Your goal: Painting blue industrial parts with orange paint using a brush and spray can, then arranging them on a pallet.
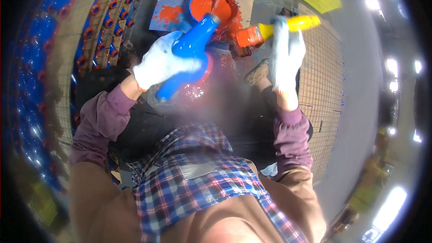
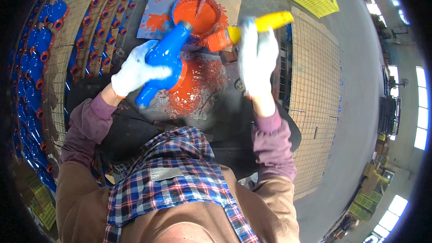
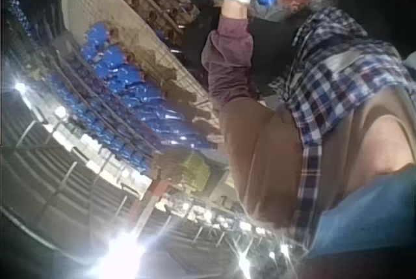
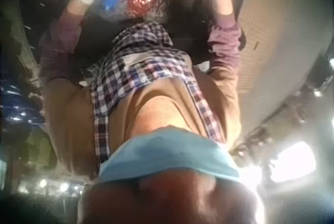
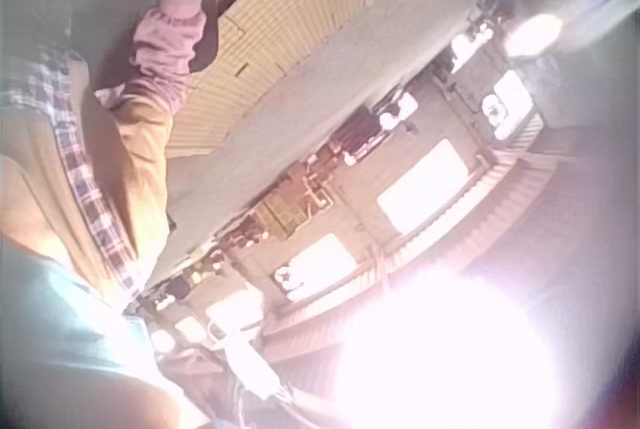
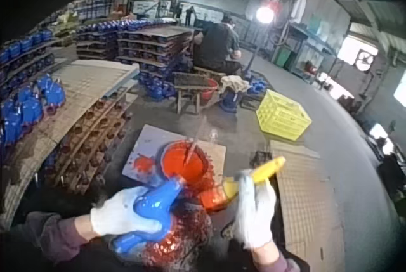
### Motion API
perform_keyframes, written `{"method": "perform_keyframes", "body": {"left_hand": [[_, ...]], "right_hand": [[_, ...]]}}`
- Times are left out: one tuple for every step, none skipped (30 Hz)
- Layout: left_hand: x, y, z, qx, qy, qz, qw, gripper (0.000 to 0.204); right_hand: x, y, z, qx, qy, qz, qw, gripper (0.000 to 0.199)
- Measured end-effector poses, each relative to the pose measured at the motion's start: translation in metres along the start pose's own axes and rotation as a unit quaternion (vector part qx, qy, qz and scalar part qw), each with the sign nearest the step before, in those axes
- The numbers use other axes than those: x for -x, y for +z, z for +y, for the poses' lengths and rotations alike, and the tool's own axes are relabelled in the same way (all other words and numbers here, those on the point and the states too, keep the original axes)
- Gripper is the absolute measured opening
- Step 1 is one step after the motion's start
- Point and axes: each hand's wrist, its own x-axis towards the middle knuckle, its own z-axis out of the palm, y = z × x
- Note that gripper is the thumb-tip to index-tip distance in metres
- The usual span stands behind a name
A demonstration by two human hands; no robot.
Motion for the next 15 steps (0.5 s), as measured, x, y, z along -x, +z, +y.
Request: {"method": "perform_keyframes", "body": {"left_hand": [[0.004,0.002,0.0,-0.174,0.031,0.041,0.983,0.072],[0.008,0.007,-0.001,-0.292,0.077,0.067,0.951,0.075],[0.011,0.01,-0.002,-0.407,0.123,0.085,0.901,0.078],[0.014,0.013,-0.004,-0.436,0.148,0.082,0.884,0.078],[0.016,0.015,-0.006,-0.476,0.146,0.064,0.865,0.078],[0.018,0.017,-0.008,-0.515,0.142,0.043,0.844,0.079],[0.02,0.018,-0.01,-0.537,0.148,0.038,0.83,0.079],[0.021,0.019,-0.011,-0.558,0.156,0.033,0.814,0.08],[0.022,0.019,-0.012,-0.584,0.165,0.035,0.794,0.08],[0.023,0.019,-0.013,-0.586,0.171,0.027,0.792,0.081],[0.023,0.018,-0.013,-0.592,0.177,0.025,0.786,0.081],[0.024,0.018,-0.012,-0.598,0.182,0.019,0.781,0.082],[0.024,0.017,-0.011,-0.599,0.185,0.02,0.779,0.081],[0.024,0.017,-0.01,-0.598,0.187,0.018,0.779,0.081],[0.025,0.017,-0.009,-0.601,0.182,0.012,0.778,0.08]], "right_hand": [[-0.016,0.005,0.007,0.036,-0.02,-0.052,0.998,0.03],[-0.029,0.015,0.015,0.039,0.011,-0.073,0.996,0.033],[-0.038,0.026,0.023,0.053,0.022,-0.091,0.994,0.035],[-0.045,0.036,0.031,0.059,0.085,-0.128,0.986,0.041],[-0.047,0.048,0.039,0.051,0.076,-0.157,0.983,0.042],[-0.046,0.056,0.046,0.075,0.034,-0.185,0.979,0.04],[-0.044,0.063,0.053,0.116,-0.005,-0.216,0.969,0.033],[-0.042,0.07,0.058,0.096,-0.001,-0.216,0.972,0.026],[-0.04,0.074,0.063,0.12,-0.061,-0.221,0.966,0.023],[-0.036,0.078,0.067,0.141,-0.138,-0.221,0.955,0.02],[-0.033,0.079,0.068,0.182,-0.179,-0.235,0.938,0.018],[-0.031,0.08,0.068,0.198,-0.203,-0.246,0.927,0.021],[-0.029,0.079,0.066,0.162,-0.23,-0.228,0.932,0.022],[-0.027,0.077,0.063,0.143,-0.225,-0.223,0.938,0.022],[-0.025,0.075,0.058,0.124,-0.221,-0.218,0.942,0.022]]}}
